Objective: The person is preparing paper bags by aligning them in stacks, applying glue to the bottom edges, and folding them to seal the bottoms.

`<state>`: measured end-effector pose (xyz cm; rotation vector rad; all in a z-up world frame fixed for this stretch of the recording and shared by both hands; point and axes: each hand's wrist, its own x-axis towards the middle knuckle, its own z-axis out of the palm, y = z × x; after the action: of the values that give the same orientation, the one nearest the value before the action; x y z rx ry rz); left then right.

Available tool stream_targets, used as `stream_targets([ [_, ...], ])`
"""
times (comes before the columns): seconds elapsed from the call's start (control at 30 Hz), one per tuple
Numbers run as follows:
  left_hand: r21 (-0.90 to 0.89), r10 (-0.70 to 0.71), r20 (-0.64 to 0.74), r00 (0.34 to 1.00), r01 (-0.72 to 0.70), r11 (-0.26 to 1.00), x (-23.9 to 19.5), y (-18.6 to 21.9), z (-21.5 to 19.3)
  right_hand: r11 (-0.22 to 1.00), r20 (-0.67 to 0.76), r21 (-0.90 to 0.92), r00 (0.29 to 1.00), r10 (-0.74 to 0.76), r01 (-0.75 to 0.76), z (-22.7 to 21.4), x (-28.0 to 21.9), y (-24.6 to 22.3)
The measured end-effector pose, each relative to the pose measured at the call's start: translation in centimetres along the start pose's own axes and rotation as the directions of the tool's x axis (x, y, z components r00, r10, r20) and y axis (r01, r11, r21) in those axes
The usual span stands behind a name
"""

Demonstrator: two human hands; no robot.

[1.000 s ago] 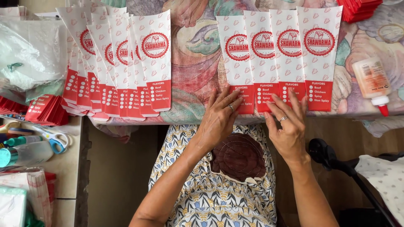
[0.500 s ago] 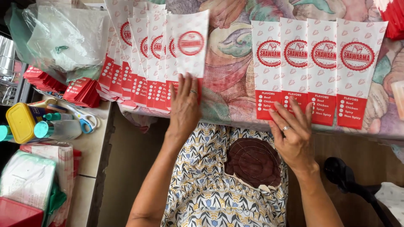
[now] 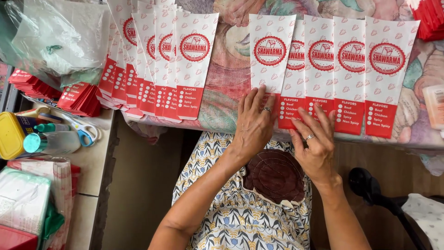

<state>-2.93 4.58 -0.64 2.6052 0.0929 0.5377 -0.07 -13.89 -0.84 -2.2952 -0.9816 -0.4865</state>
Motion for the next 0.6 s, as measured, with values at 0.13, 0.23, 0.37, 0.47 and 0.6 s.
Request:
stream_targets([
  [0.13, -0.122, 0.08, -0.132, 0.988, -0.096, 0.988, -1.2, -2.2, -0.5, 0.999, -0.008, 0.052, 1.0, 0.018, -0.018, 0.1, 0.5, -0.7],
  [0.23, -0.269, 0.178, -0.215, 0.96, -0.233, 0.935, -2.1, -3.2, -2.5, 0.993, -0.002, 0.115, 1.0, -0.019, 0.019, 1.1, 1.0, -1.1],
  [0.37, -0.337, 0.208, -0.1, 0.973, -0.23, 0.913, -2.8, -3.2, -4.3, 0.984, 0.034, 0.109, 0.989, -0.146, 0.142, 1.9, 1.9, -2.5],
  [0.47, -0.324, 0.217, -0.097, 0.971, -0.237, 0.916, -3.1, -3.7, -3.7, 0.982, 0.05, 0.109, 0.986, -0.158, 0.152, 2.4, 1.6, -2.3],
  [0.6, -0.362, 0.217, -0.145, 0.965, -0.255, 0.897, -3.4, -3.8, -3.7, 0.984, 0.041, 0.107, 0.988, -0.15, 0.144, 2.7, 0.9, -1.9],
])
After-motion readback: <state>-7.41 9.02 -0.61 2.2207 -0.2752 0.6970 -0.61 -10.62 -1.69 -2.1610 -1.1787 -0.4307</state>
